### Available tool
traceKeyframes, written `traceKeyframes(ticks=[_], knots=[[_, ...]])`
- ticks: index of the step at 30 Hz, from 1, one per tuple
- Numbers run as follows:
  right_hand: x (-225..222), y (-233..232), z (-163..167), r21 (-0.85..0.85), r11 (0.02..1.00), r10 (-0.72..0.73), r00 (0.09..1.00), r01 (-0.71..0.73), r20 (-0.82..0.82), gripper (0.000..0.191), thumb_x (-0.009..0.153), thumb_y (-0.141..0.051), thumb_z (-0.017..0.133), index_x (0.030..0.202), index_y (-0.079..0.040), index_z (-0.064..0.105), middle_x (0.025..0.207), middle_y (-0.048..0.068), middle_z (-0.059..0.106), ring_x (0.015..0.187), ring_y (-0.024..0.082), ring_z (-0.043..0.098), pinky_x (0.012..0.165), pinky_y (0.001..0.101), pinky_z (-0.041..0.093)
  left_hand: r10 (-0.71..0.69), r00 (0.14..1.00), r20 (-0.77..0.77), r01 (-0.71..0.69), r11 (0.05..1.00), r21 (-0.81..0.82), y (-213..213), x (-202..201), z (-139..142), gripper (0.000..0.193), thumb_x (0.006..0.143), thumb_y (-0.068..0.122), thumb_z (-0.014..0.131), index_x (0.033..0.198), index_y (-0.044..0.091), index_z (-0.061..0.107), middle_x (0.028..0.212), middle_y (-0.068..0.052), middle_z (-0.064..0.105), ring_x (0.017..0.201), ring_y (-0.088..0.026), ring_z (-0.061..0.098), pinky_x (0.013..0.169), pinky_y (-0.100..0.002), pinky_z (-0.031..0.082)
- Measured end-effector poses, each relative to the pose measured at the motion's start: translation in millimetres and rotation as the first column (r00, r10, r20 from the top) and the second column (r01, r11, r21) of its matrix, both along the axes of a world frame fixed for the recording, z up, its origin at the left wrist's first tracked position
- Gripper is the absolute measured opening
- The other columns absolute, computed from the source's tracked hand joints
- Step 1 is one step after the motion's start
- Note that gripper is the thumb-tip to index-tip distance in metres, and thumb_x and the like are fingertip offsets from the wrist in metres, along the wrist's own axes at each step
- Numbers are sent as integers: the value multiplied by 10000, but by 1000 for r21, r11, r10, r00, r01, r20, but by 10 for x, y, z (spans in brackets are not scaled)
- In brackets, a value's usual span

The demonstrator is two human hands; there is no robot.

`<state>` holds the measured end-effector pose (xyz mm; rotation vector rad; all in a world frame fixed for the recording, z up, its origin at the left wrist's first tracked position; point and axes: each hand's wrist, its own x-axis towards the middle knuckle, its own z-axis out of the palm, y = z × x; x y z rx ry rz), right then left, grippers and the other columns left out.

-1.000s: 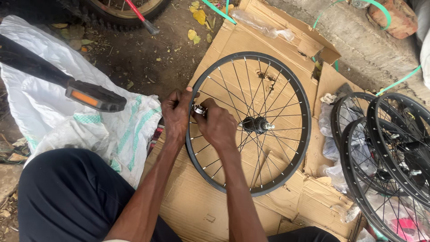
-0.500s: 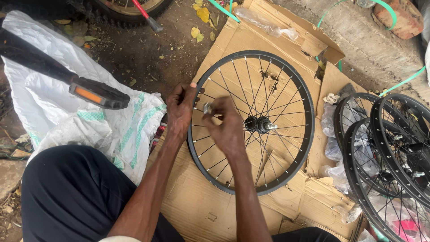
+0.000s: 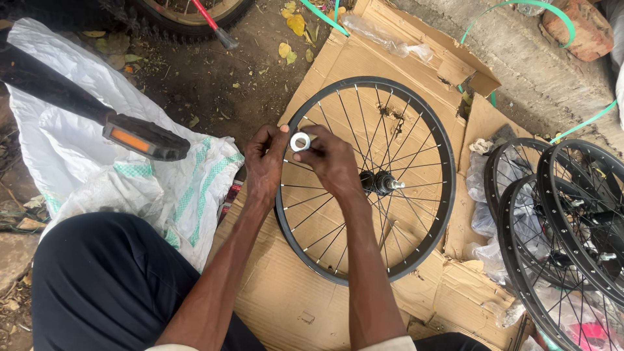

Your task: The person sits on the ground and uses a spoke wrench to tighten the nipples on a bicycle wheel rim. The person repeatedly rotates the wheel and adjusts individual spokes to true the wheel.

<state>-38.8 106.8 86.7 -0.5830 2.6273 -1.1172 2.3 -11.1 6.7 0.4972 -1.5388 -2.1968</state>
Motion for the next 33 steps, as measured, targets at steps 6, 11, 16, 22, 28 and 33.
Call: traceKeyframes(ticks=[6,11,16,22,28,33], knots=[[64,-118,-8,316,946,-71,997,69,-5,359,888,-293,719,1174,-77,705,994,170,784,907,270,738,844,416,553,-7,996,90,11,999,-45,-23,16,3,314,1014,353,594,831,107,662,678,28,449,666,-106,382,623,-326,337],[101,47,-62,-34,995,-89,989,93,116,498,961,-369,649,1324,-39,562,993,190,740,964,253,734,861,407,541,9,1000,-3,-9,999,-37,-16,2,-21,357,1025,343,642,806,62,627,715,30,490,703,-97,408,653,-321,357],[85,-5,-229,27,992,-121,989,124,-81,411,879,-244,728,1240,-71,638,1066,135,753,941,250,737,845,401,563,23,999,41,-22,999,-34,-18,-7,-54,385,1011,377,654,793,60,625,687,30,485,669,-102,403,619,-321,343],[132,37,-213,-127,989,-83,995,75,-59,242,913,-249,790,1009,-44,703,997,133,804,943,248,756,831,377,570,34,998,62,-30,997,-67,-8,-15,-80,408,992,421,659,784,71,639,657,35,494,641,-99,407,602,-320,347],[92,-200,-152,310,922,-212,973,232,-95,278,888,-237,775,1106,-106,665,951,166,781,839,293,752,781,418,558,35,998,53,-33,999,-26,0,-10,-78,429,1004,414,669,769,59,613,681,25,486,665,-104,399,625,-326,353],[37,-61,-203,141,989,-31,994,46,-106,270,873,-230,799,1077,-114,666,949,150,777,874,290,742,799,423,564,23,997,75,-23,1000,1,2,2,-36,358,986,388,650,793,86,638,701,35,541,686,-89,446,645,-313,387]])
